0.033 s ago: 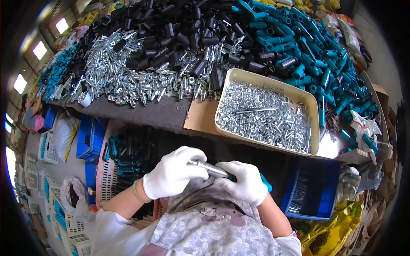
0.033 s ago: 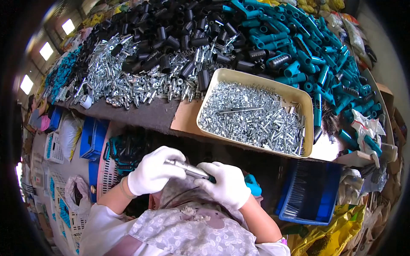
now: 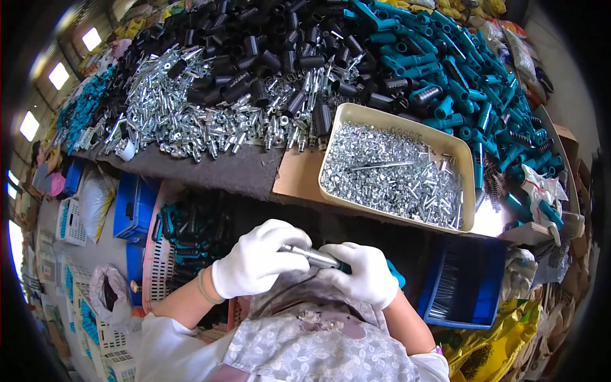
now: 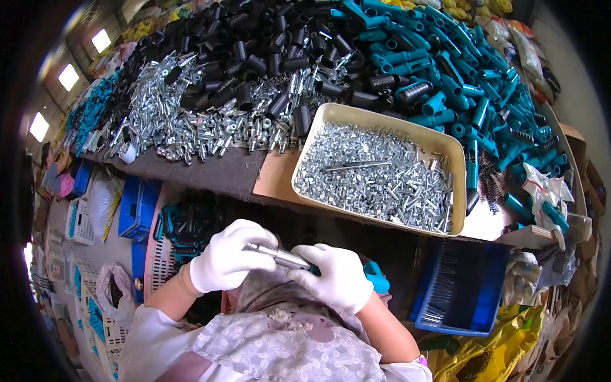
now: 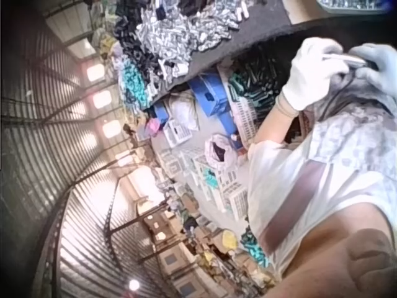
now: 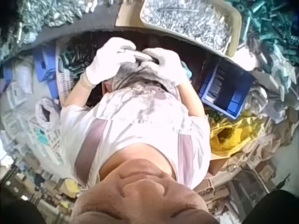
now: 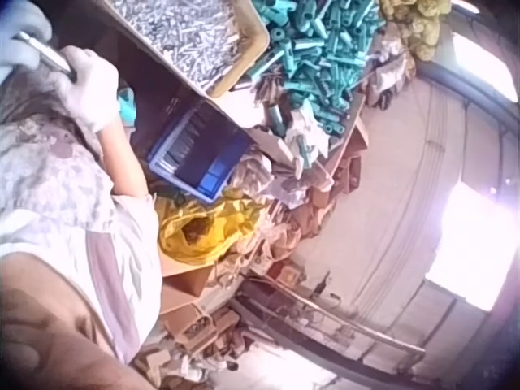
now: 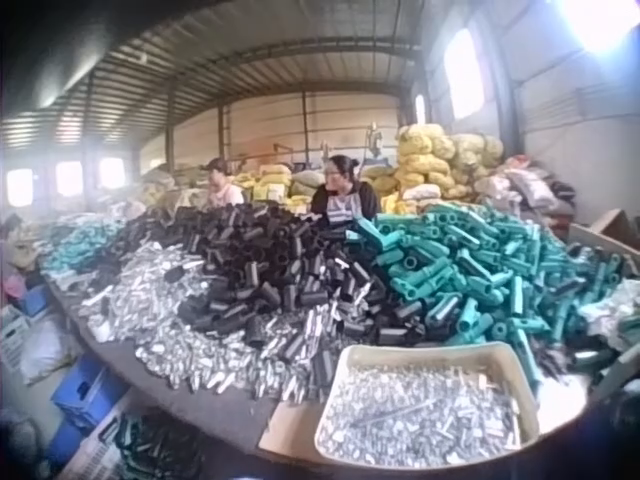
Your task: Assembling metal pins and shafts into plastic grips at a manufacturing workbench.
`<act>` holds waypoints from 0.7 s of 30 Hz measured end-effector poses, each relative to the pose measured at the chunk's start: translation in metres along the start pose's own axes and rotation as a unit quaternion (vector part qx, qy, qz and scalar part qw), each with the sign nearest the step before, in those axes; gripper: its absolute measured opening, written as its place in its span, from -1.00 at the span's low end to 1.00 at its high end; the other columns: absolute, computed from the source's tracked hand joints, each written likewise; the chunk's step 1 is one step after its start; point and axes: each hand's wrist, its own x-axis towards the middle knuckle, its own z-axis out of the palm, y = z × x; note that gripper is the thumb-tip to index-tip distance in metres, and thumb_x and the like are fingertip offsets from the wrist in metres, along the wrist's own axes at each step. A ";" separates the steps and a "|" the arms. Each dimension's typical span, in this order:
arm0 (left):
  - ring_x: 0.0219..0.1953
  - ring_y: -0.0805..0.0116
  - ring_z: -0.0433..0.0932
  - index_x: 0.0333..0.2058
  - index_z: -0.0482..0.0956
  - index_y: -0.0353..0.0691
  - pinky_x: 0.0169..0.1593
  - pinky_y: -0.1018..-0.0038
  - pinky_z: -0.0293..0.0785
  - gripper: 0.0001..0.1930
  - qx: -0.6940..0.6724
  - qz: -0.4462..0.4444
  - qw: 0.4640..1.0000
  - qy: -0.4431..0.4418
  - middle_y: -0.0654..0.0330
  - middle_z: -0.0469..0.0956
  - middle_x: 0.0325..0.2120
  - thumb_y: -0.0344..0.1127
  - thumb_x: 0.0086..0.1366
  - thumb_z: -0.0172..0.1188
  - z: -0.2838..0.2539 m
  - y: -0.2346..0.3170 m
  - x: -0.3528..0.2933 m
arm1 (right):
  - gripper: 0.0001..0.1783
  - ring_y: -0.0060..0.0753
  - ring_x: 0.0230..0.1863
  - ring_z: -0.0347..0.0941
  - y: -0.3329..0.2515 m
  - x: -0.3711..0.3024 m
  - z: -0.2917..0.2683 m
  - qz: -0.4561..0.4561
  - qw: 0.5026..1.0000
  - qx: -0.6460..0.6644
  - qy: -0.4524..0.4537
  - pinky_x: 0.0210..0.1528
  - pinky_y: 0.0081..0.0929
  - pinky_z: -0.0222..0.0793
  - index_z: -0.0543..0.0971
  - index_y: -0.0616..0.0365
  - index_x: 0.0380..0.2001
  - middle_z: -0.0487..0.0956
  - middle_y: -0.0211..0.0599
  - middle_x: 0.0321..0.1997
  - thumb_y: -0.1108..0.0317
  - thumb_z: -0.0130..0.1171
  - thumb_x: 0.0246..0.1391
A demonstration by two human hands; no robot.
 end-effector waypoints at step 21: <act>-0.40 0.58 0.42 -0.06 0.49 -0.43 -0.31 0.61 0.38 -0.62 -0.476 -0.226 0.790 0.312 0.24 0.50 -0.41 -0.13 0.47 0.09 0.045 0.027 0.010 | -0.77 0.03 -0.42 0.58 -0.025 0.021 0.026 0.037 0.994 -0.091 0.047 -0.36 -0.14 0.49 0.56 0.06 -0.38 0.62 -0.12 -0.43 0.19 0.32 -0.03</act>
